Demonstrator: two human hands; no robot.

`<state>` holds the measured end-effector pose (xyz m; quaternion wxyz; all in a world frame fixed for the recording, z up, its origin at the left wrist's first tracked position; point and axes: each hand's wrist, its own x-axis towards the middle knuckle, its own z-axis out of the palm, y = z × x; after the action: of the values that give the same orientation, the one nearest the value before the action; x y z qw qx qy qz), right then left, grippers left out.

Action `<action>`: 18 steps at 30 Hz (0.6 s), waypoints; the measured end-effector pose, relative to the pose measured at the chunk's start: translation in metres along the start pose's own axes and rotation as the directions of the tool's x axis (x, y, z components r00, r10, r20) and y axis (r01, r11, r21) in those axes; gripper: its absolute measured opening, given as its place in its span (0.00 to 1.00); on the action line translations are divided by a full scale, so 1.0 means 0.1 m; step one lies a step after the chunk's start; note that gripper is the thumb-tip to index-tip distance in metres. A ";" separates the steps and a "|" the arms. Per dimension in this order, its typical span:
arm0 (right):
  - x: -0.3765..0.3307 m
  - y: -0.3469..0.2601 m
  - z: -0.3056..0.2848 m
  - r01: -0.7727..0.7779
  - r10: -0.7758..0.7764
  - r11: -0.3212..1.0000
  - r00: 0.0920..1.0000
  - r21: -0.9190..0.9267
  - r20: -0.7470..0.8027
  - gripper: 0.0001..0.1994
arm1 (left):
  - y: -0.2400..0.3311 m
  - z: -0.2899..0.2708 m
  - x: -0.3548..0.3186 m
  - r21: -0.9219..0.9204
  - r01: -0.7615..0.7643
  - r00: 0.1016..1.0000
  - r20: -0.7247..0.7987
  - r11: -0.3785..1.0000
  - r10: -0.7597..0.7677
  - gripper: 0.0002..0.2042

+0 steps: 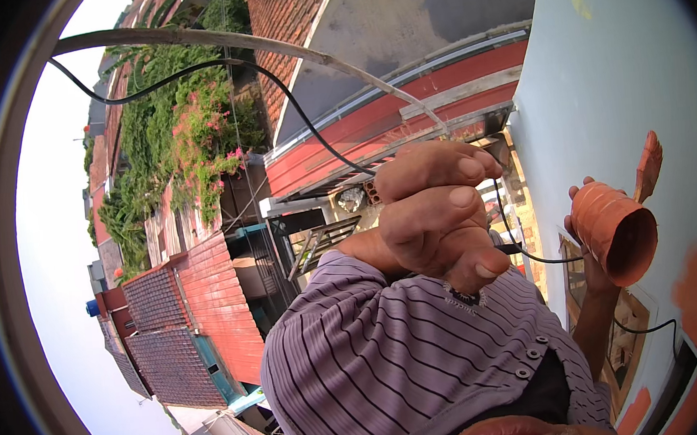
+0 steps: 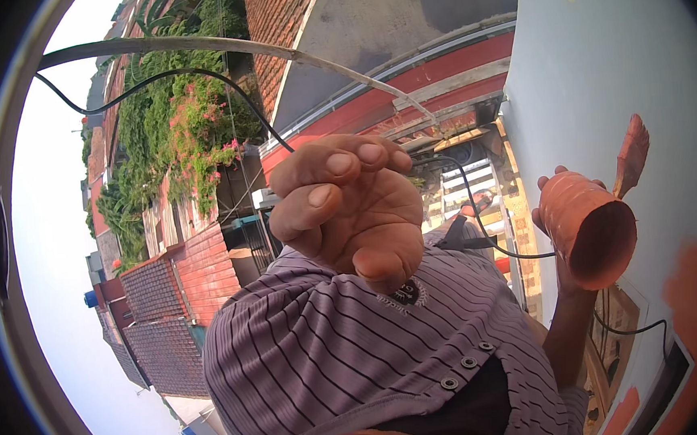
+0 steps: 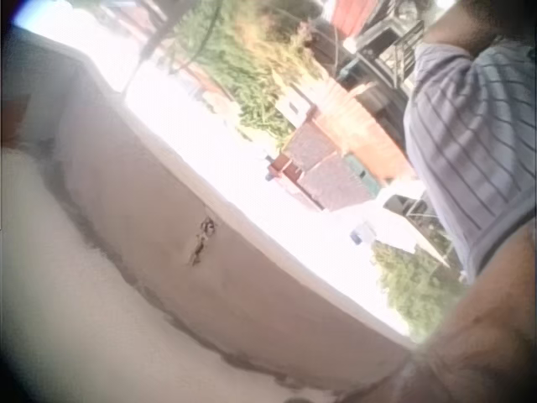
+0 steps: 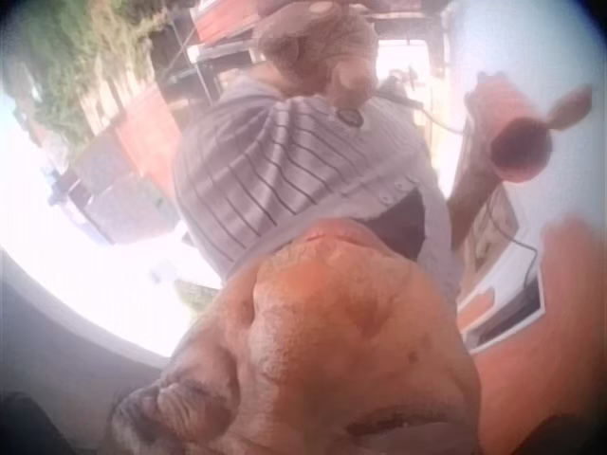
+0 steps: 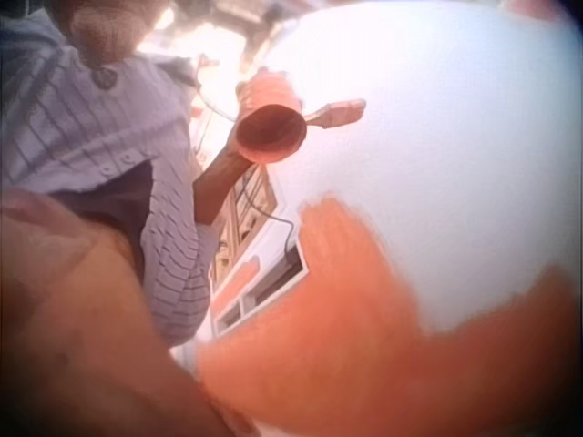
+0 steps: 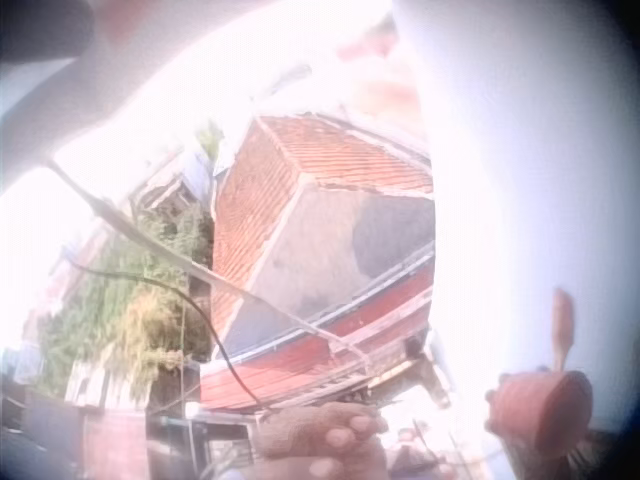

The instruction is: The person paints a white wall with red paint using a brush and a small container. They repeatedly dip the brush into the container and apply paint to the upper wall area near an archway, working from left to right.

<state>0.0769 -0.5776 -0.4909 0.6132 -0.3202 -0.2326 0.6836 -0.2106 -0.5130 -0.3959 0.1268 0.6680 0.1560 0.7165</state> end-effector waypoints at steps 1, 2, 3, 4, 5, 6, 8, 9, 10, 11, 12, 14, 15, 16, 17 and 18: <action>0.00 0.00 0.00 -0.007 0.005 0.999 1.000 0.050 0.029 0.29 | -0.03 -0.14 0.19 0.029 -0.153 0.978 -0.141 0.988 0.156 0.30; -0.01 0.01 -0.01 0.008 -0.016 0.993 0.998 0.119 0.066 0.29 | -0.04 -0.26 0.41 0.227 -0.234 0.908 -0.298 0.945 0.296 0.35; -0.01 0.02 -0.03 -0.016 0.009 0.991 0.998 0.135 0.059 0.29 | -0.01 -0.41 0.65 0.390 -0.239 0.808 -0.429 0.889 0.405 0.40; -0.03 0.05 -0.04 -0.017 0.008 0.986 0.998 0.164 0.055 0.28 | 0.06 -0.55 0.90 0.521 -0.224 0.744 -0.454 0.824 0.490 0.40; -0.03 0.06 -0.06 -0.018 0.002 0.981 0.997 0.192 0.081 0.27 | 0.14 -0.66 1.15 0.635 -0.232 0.657 -0.456 0.737 0.600 0.45; -0.03 0.08 -0.06 -0.023 0.006 0.976 0.997 0.218 0.078 0.27 | 0.26 -0.74 1.34 0.756 -0.210 0.648 -0.367 0.620 0.668 0.54; -0.04 0.08 -0.08 -0.048 0.009 0.964 0.989 0.263 0.148 0.28 | 0.57 -0.87 1.69 0.719 -0.383 0.507 -0.361 0.580 0.783 0.52; -0.03 0.10 -0.08 -0.018 -0.017 0.973 0.989 0.230 0.150 0.27 | 0.67 -0.89 1.80 0.720 -0.430 0.483 -0.326 0.545 0.813 0.52; -0.03 0.09 -0.07 -0.050 0.022 0.961 0.994 0.271 0.106 0.26 | 0.77 -0.91 1.90 0.720 -0.475 0.453 -0.292 0.505 0.842 0.53; -0.05 0.09 -0.06 -0.068 0.040 0.949 0.995 0.309 0.095 0.25 | 0.86 -0.90 1.99 0.721 -0.512 0.427 -0.258 0.467 0.867 0.53; -0.04 0.07 -0.04 -0.063 0.021 0.948 0.991 0.313 0.134 0.25 | 0.92 -0.89 2.06 0.722 -0.530 0.423 -0.230 0.445 0.877 0.53; -0.05 0.04 -0.01 -0.093 0.071 0.934 0.995 0.346 0.076 0.21 | 1.01 -0.85 2.16 0.734 -0.548 0.422 -0.170 0.400 0.890 0.52; -0.05 0.03 0.01 -0.094 0.073 0.941 0.994 0.324 0.078 0.20 | 1.04 -0.84 2.20 0.746 -0.550 0.403 -0.157 0.376 0.902 0.48; -0.05 0.01 0.01 -0.093 0.070 0.954 0.994 0.285 0.089 0.19 | 1.09 -0.82 2.23 0.756 -0.549 0.401 -0.136 0.357 0.906 0.45; -0.06 0.00 0.02 -0.101 0.086 0.950 0.994 0.295 0.062 0.18 | 1.15 -0.82 2.26 0.766 -0.546 0.404 -0.115 0.340 0.908 0.43; -0.06 -0.02 0.02 -0.107 0.099 0.952 0.994 0.287 0.042 0.18 | 1.20 -0.82 2.28 0.775 -0.540 0.414 -0.095 0.328 0.905 0.41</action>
<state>0.0772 -0.5827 -0.4877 0.6138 -0.2299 -0.1215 0.7454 -0.3064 -0.5385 -0.1442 -0.5079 0.4372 0.0835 0.7375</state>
